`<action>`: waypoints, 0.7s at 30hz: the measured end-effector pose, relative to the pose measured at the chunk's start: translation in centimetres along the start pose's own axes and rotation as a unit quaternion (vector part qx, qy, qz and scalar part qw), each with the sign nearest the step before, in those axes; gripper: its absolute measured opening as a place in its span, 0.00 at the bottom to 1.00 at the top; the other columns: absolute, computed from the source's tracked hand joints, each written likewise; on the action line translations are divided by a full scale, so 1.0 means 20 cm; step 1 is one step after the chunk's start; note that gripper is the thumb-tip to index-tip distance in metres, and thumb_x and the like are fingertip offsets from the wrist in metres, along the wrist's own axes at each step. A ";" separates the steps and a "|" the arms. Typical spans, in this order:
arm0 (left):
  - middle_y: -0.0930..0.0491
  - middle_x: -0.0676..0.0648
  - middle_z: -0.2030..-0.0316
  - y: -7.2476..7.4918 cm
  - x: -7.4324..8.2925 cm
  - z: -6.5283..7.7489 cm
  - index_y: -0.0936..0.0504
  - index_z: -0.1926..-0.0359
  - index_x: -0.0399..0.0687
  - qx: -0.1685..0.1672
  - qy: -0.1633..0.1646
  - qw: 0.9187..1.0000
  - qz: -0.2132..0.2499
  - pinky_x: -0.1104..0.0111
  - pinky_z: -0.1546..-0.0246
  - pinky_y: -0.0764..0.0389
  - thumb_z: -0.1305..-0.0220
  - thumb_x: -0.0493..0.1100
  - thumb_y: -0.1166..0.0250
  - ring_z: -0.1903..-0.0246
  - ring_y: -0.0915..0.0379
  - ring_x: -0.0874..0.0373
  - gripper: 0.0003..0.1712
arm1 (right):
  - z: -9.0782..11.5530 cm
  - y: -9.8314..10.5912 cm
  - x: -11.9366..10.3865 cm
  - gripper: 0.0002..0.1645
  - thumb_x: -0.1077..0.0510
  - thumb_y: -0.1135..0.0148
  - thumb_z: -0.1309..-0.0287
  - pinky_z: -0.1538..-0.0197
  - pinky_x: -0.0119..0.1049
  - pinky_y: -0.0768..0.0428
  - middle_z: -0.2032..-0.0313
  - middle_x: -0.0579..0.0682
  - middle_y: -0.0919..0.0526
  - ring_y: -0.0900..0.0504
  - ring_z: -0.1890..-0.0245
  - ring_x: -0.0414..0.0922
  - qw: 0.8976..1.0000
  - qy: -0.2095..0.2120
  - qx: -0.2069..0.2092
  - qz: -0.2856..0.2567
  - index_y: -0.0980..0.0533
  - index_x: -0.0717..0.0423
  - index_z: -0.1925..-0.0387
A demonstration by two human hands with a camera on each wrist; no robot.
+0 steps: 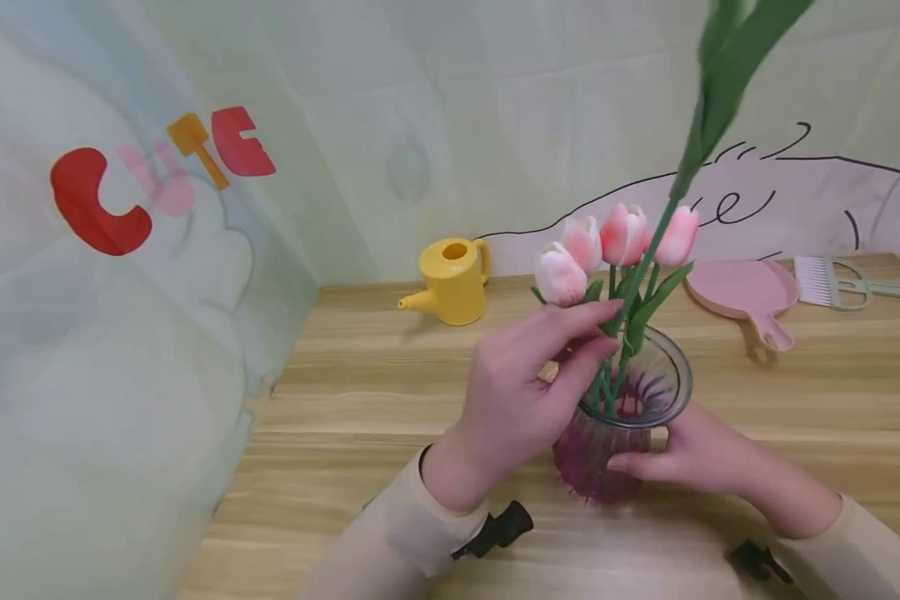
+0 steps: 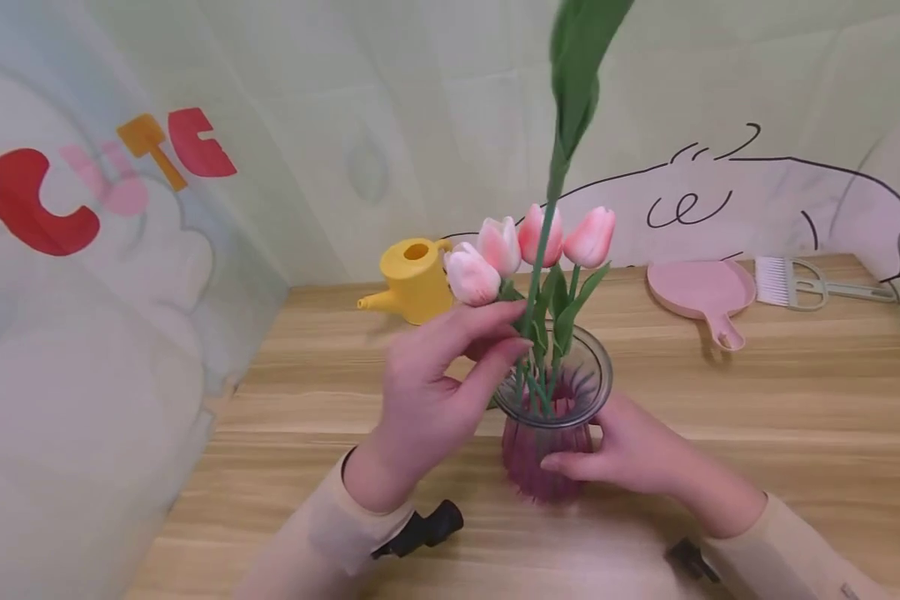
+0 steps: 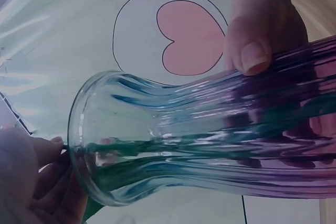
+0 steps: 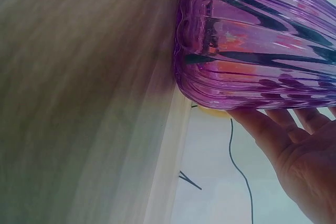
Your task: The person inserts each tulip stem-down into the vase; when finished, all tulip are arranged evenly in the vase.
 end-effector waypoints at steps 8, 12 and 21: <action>0.18 0.48 0.72 -0.03 -0.02 0.02 0.21 0.52 0.37 -0.013 0.002 1.000 -0.028 0.83 0.67 0.23 0.39 0.34 0.26 0.74 0.22 0.64 0.16 | 0.00 0.01 0.00 0.56 0.62 0.15 0.57 0.34 0.22 0.31 0.36 0.45 0.23 0.22 0.39 0.35 1.000 -0.009 -0.005 0.004 0.35 0.50 0.27; 0.27 0.48 0.78 0.05 0.03 0.05 0.25 0.62 0.38 0.052 -0.061 0.997 -0.002 0.81 0.76 0.29 0.41 0.37 0.26 0.80 0.32 0.63 0.15 | 0.01 0.01 0.00 0.50 0.61 0.15 0.58 0.35 0.22 0.31 0.44 0.44 0.17 0.21 0.41 0.35 1.000 -0.013 -0.003 0.009 0.30 0.49 0.33; 0.34 0.51 0.85 0.24 0.06 0.15 0.25 0.63 0.34 0.107 -0.110 0.988 0.013 0.81 0.85 0.41 0.29 0.44 0.39 0.87 0.43 0.66 0.14 | 0.00 0.01 0.00 0.49 0.61 0.15 0.56 0.34 0.22 0.32 0.44 0.45 0.17 0.21 0.41 0.38 1.000 -0.016 -0.011 0.011 0.31 0.49 0.33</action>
Point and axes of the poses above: each hand's wrist, its own z-axis away from the middle knuckle, its own y-axis out of the back of the hand, x = y × z, the point moved 8 cm from there along -z, towards the middle knuckle
